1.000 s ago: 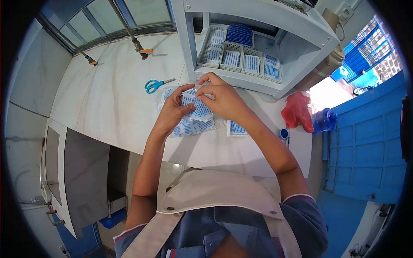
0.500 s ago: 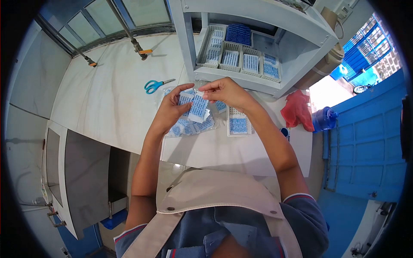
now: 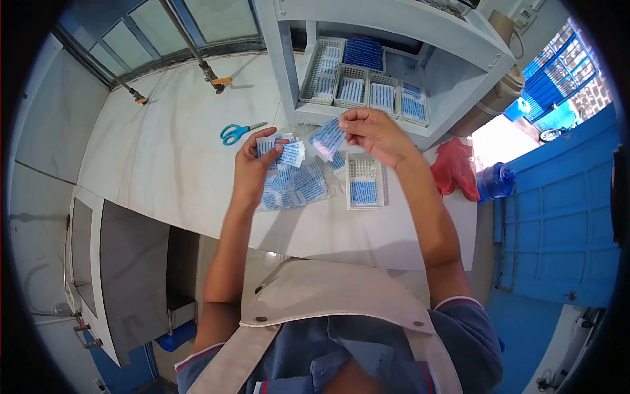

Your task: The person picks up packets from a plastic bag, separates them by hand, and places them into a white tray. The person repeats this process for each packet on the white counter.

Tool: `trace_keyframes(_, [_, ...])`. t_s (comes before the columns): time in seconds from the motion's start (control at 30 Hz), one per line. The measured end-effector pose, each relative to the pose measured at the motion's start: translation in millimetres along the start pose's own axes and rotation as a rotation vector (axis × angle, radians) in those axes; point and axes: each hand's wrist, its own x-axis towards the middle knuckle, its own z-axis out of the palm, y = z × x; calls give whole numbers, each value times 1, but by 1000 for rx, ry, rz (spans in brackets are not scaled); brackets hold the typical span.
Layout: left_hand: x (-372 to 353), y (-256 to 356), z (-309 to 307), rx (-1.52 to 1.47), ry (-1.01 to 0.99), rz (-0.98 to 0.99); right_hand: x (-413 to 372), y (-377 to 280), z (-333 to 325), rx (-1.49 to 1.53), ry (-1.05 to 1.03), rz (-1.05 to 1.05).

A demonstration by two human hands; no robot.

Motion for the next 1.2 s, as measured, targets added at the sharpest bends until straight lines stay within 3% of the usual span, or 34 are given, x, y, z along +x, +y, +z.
trace_keyframes(0.07, [0, -17, 13, -40, 107, 66, -3, 29, 12, 110, 5, 34])
trace_keyframes(0.13, [-2, -24, 28, -82, 215, 128, -8, 61, 36, 262, 138, 17])
trace_keyframes(0.17, [-4, -27, 35, -179, 250, 124, -8, 69, 45, 264, 143, 17])
trace_keyframes(0.23, [-7, -28, 38, -283, 258, 134, -7, 78, 56, 127, 371, -159])
trace_keyframes(0.37, [-14, -25, 38, -274, 234, 132, -9, 77, 59, 41, 390, -155])
trace_keyframes(0.53, [-19, -23, 41, -283, 220, 161, -8, 74, 49, 182, 241, -43])
trace_keyframes(0.83, [-24, -29, 55, -247, 216, 229, -20, 66, 35, 337, 233, 122])
trace_keyframes(1.2, [-34, -27, 64, -236, 191, 246, -38, 59, 37, 281, 256, 51])
